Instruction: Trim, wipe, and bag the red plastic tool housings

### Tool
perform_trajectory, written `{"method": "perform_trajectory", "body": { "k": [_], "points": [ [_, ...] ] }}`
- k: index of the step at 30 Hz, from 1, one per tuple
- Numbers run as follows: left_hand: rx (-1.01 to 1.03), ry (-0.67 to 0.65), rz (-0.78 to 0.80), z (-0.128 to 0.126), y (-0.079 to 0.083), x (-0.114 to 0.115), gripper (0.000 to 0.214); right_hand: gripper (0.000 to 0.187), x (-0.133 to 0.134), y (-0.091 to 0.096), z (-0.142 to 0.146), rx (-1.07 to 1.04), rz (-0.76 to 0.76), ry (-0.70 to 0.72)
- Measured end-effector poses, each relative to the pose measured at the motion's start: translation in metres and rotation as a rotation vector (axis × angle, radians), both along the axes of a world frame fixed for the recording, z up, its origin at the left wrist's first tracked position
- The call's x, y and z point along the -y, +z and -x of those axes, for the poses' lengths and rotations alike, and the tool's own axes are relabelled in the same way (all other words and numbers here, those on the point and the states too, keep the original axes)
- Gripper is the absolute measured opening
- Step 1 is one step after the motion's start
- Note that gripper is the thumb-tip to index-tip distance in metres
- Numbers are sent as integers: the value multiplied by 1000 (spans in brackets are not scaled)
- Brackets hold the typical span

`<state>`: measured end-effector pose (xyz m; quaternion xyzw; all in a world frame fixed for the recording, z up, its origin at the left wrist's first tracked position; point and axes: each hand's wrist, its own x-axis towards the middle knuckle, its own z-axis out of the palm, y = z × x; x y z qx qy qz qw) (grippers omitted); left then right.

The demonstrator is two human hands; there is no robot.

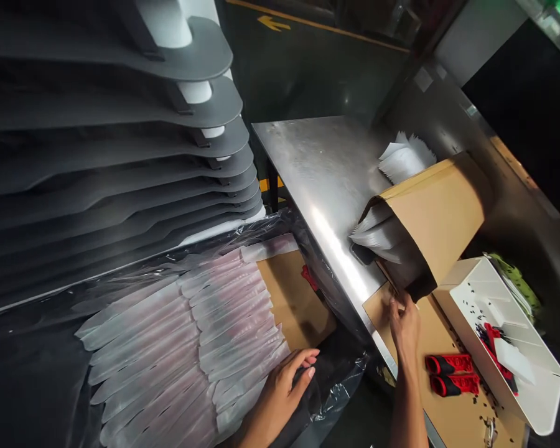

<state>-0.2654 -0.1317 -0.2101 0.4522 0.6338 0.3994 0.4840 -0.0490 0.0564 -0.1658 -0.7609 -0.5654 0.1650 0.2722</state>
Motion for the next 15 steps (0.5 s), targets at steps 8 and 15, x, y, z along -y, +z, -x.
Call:
{"method": "perform_trajectory", "body": {
  "k": [8,15],
  "points": [
    [-45,-127,-223,-30,41,-115,29,61,-23,-49,18,-257,-115,-227],
    [-272,-439,-426,-66,36,-207,40,52,-20,-49,20,-394,-133,-241]
  ]
}}
